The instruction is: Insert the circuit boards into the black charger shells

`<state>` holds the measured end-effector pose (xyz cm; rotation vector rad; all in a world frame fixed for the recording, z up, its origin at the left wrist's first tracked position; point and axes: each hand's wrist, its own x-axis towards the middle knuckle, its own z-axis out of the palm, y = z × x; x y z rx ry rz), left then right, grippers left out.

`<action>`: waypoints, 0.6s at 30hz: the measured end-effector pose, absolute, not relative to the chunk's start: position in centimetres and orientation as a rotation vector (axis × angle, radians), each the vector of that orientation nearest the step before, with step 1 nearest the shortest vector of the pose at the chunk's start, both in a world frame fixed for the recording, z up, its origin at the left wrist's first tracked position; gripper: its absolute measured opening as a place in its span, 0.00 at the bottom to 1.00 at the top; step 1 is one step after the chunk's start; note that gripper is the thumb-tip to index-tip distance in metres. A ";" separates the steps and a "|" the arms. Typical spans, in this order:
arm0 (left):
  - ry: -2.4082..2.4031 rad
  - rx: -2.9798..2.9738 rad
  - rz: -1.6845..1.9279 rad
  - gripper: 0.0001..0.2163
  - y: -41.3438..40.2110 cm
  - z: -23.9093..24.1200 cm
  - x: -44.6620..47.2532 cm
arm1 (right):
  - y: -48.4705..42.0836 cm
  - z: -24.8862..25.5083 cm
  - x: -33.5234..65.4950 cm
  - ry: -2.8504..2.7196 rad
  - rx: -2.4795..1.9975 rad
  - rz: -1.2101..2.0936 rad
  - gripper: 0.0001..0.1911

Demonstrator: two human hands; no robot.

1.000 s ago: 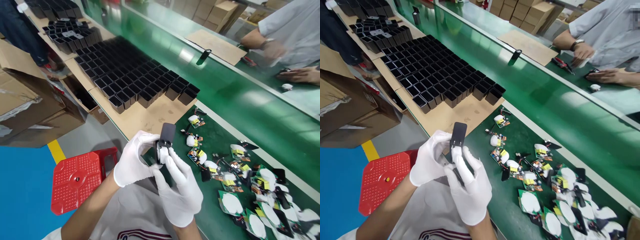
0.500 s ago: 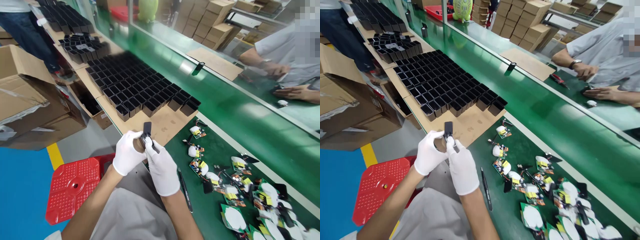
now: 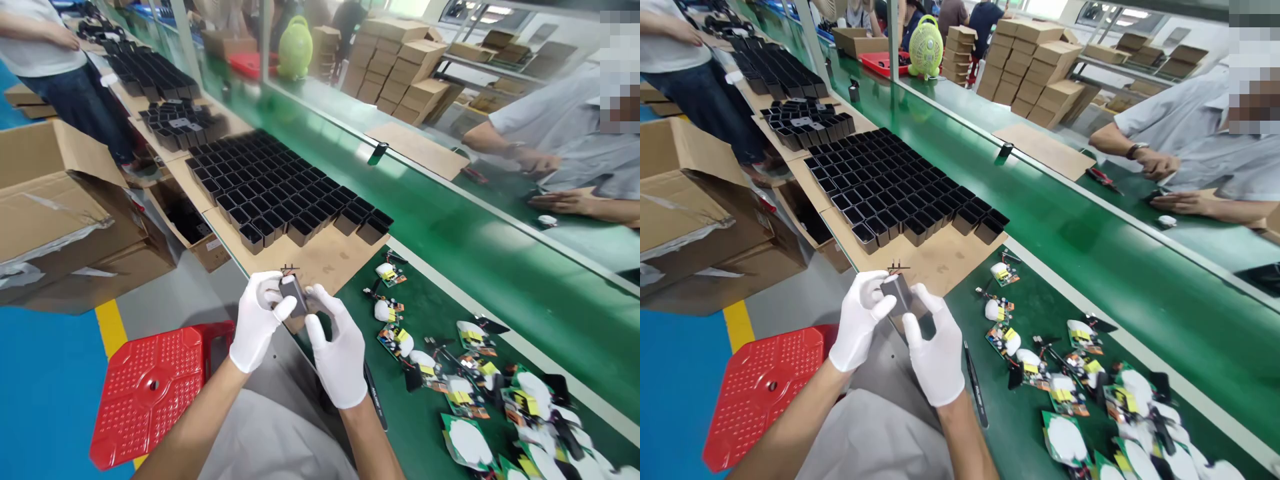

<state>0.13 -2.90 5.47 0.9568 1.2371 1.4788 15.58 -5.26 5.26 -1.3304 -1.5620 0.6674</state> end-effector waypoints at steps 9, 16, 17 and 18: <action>1.104 1.119 1.467 0.11 -3.4 7.5 2.2 | -6.2 5.1 16.0 -1.179 -1.391 0.705 0.19; 1.128 1.492 1.402 0.17 -3.0 7.3 2.0 | -6.0 4.9 15.8 -1.125 -1.356 0.772 0.19; 1.104 1.544 1.386 0.18 -2.7 7.4 1.9 | -5.9 4.9 15.8 -1.125 -1.360 0.780 0.20; 1.087 1.597 1.368 0.19 -2.5 7.6 1.8 | -5.9 5.0 15.8 -1.125 -1.365 0.788 0.20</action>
